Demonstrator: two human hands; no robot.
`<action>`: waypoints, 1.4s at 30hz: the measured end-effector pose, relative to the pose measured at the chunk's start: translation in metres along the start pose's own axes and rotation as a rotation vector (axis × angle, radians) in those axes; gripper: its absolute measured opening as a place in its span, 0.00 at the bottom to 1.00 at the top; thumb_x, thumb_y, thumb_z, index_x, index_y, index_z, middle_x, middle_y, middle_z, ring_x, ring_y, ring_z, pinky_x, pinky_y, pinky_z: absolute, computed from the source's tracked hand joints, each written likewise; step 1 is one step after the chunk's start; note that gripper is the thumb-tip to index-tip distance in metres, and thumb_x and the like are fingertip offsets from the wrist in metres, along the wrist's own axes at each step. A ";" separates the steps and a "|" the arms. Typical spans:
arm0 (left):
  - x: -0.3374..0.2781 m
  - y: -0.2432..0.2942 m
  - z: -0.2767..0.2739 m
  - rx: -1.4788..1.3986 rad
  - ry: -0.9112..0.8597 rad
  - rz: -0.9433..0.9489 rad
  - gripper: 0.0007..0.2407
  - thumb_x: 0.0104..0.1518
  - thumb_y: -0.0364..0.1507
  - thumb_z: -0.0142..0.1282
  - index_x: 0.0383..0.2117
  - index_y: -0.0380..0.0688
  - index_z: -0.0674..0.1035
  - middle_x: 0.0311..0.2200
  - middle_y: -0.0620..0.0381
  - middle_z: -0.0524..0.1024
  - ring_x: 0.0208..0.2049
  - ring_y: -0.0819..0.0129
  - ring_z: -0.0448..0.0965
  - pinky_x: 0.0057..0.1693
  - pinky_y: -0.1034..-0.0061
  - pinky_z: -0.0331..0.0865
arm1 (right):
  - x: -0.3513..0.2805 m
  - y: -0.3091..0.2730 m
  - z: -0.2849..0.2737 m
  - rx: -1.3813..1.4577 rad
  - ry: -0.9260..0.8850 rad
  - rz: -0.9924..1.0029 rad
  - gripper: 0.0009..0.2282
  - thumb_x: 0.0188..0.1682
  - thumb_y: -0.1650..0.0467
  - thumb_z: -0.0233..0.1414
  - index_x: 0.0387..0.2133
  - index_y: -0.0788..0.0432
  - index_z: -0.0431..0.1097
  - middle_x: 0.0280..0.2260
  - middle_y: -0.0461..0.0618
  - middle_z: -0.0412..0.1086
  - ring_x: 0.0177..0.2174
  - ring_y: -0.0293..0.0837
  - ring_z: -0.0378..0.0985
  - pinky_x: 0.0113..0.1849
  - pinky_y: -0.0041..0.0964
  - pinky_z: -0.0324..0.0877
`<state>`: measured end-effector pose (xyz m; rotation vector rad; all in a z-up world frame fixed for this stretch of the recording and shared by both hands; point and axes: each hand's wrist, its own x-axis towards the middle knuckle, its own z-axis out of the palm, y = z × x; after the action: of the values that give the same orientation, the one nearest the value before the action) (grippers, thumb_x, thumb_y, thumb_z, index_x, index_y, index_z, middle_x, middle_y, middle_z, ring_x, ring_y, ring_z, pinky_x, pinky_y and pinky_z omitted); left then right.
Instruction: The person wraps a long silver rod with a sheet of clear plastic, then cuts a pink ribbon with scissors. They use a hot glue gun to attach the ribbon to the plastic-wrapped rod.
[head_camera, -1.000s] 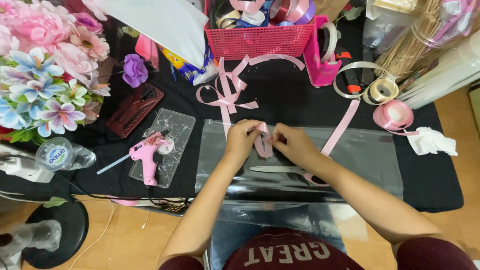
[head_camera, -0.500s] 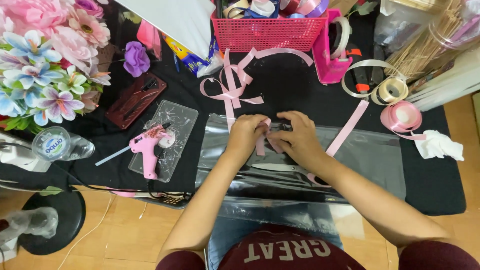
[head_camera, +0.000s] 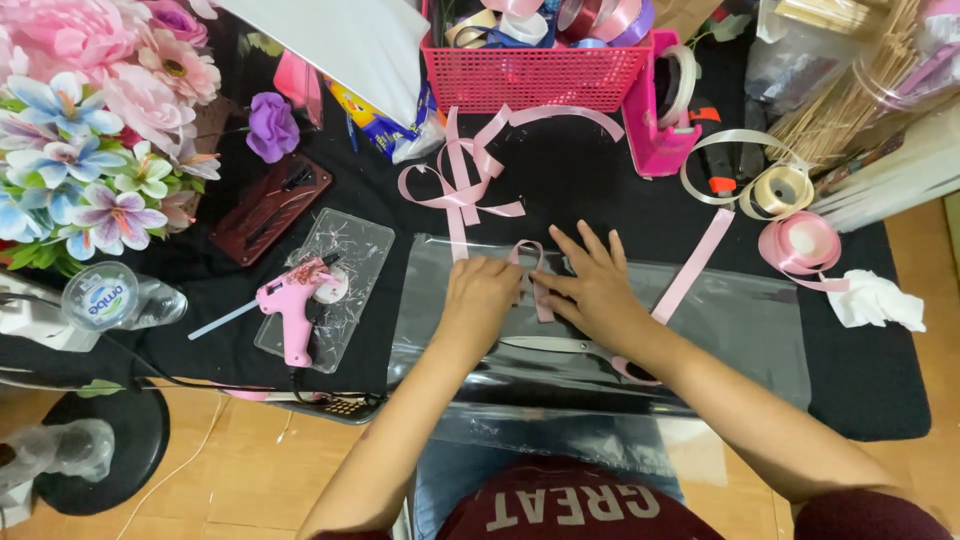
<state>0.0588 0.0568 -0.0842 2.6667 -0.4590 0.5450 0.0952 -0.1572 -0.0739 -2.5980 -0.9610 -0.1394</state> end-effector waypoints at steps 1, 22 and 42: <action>-0.006 -0.002 0.002 0.026 -0.024 0.026 0.09 0.62 0.39 0.57 0.43 0.56 0.83 0.34 0.59 0.82 0.41 0.65 0.78 0.57 0.65 0.60 | 0.001 -0.002 -0.002 -0.005 -0.013 0.004 0.14 0.48 0.61 0.59 0.47 0.44 0.78 0.69 0.51 0.54 0.69 0.65 0.43 0.62 0.71 0.28; -0.029 0.011 -0.045 -0.005 -0.228 0.163 0.26 0.53 0.56 0.52 0.53 0.59 0.81 0.57 0.47 0.76 0.64 0.45 0.68 0.71 0.32 0.30 | -0.001 0.000 -0.011 -0.021 0.218 -0.223 0.13 0.52 0.67 0.55 0.50 0.48 0.75 0.63 0.46 0.63 0.64 0.55 0.58 0.64 0.62 0.39; -0.051 0.012 -0.042 -0.062 -0.070 0.202 0.29 0.51 0.52 0.61 0.53 0.47 0.80 0.55 0.48 0.78 0.61 0.52 0.71 0.73 0.46 0.45 | 0.001 0.005 0.006 -0.094 -0.037 -0.459 0.21 0.55 0.67 0.47 0.63 0.50 0.64 0.64 0.43 0.63 0.65 0.47 0.59 0.65 0.50 0.46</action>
<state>-0.0032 0.0763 -0.0670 2.6018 -0.7595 0.4874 0.0991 -0.1574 -0.0809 -2.4216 -1.5847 -0.2590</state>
